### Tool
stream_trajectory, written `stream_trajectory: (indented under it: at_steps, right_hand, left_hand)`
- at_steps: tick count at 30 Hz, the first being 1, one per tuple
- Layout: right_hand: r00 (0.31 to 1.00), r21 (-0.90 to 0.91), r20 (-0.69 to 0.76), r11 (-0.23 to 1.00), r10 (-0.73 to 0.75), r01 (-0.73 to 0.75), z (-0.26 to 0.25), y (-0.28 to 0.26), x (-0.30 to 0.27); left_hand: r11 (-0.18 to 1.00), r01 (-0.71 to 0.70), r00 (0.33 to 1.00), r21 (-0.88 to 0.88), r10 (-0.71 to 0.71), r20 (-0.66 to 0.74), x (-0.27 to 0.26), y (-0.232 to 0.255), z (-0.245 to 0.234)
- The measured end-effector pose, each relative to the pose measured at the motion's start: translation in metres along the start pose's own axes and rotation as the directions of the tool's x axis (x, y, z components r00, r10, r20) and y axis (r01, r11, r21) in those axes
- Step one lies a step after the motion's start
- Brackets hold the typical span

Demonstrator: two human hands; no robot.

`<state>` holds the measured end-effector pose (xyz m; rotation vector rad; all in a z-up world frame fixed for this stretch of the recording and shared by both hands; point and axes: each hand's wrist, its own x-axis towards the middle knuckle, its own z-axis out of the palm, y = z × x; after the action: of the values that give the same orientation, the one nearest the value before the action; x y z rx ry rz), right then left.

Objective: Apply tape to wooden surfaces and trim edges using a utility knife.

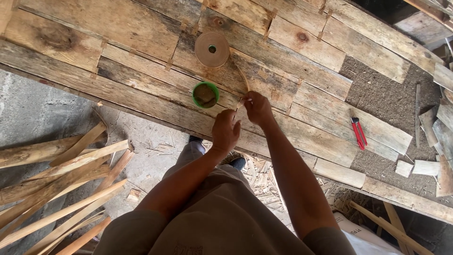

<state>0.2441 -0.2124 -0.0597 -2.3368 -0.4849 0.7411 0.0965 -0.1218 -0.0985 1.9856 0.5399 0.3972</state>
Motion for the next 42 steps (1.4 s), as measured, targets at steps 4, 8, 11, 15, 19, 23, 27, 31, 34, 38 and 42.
stream_trajectory:
  at_steps: [4, 8, 11, 15, 19, 23, 27, 31, 34, 38, 42]
  right_hand:
    - [0.995, -0.203, 0.052, 0.976, 0.087, -0.074, -0.013, -0.016, 0.018]
    - [0.998, -0.308, 0.065, 0.951, 0.009, 0.011, -0.016, -0.017, 0.034]
    - [0.997, -0.332, 0.079, 0.943, 0.008, 0.019, -0.018, -0.023, 0.037]
    - [0.992, -0.276, 0.088, 0.959, 0.09, -0.063, -0.018, -0.028, 0.038]
    - [0.997, -0.252, 0.071, 0.968, 0.008, 0.01, -0.014, -0.013, 0.044]
    - [0.996, -0.289, 0.083, 0.957, 0.023, 0.002, -0.013, -0.011, 0.046]
    - [0.997, -0.319, 0.071, 0.947, -0.012, 0.034, -0.012, -0.01, 0.046]
    - [0.999, -0.288, 0.036, 0.957, -0.012, 0.022, -0.008, -0.005, 0.045]
    - [0.998, -0.313, 0.018, 0.948, -0.057, 0.06, -0.007, -0.003, 0.045]
    - [0.998, -0.315, 0.009, 0.947, -0.057, 0.057, -0.007, -0.004, 0.042]
    - [0.997, -0.339, 0.002, 0.938, -0.082, 0.078, -0.007, -0.007, 0.038]
  left_hand:
    - [0.909, -0.306, 0.941, 0.282, 0.245, 0.232, 0.002, -0.005, 0.002]
    - [0.718, -0.509, 0.847, 0.474, 0.32, 0.425, 0.01, 0.002, -0.003]
    - [0.696, -0.53, 0.823, 0.485, 0.284, 0.492, 0.011, 0.007, -0.008]
    - [0.656, -0.571, 0.8, 0.493, 0.309, 0.515, 0.012, 0.005, -0.008]
    - [0.641, -0.588, 0.784, 0.494, 0.3, 0.543, 0.016, 0.005, -0.006]
    - [0.639, -0.575, 0.799, 0.511, 0.303, 0.52, 0.022, 0.01, -0.005]
    - [0.634, -0.564, 0.8, 0.53, 0.26, 0.541, 0.03, 0.02, -0.009]
    - [0.638, -0.549, 0.804, 0.539, 0.227, 0.549, 0.03, 0.017, -0.003]
    - [0.636, -0.543, 0.802, 0.548, 0.201, 0.562, 0.031, 0.017, -0.001]
    - [0.623, -0.555, 0.795, 0.551, 0.201, 0.573, 0.031, 0.017, -0.001]
    - [0.59, -0.573, 0.789, 0.569, 0.211, 0.577, 0.031, 0.016, 0.0]
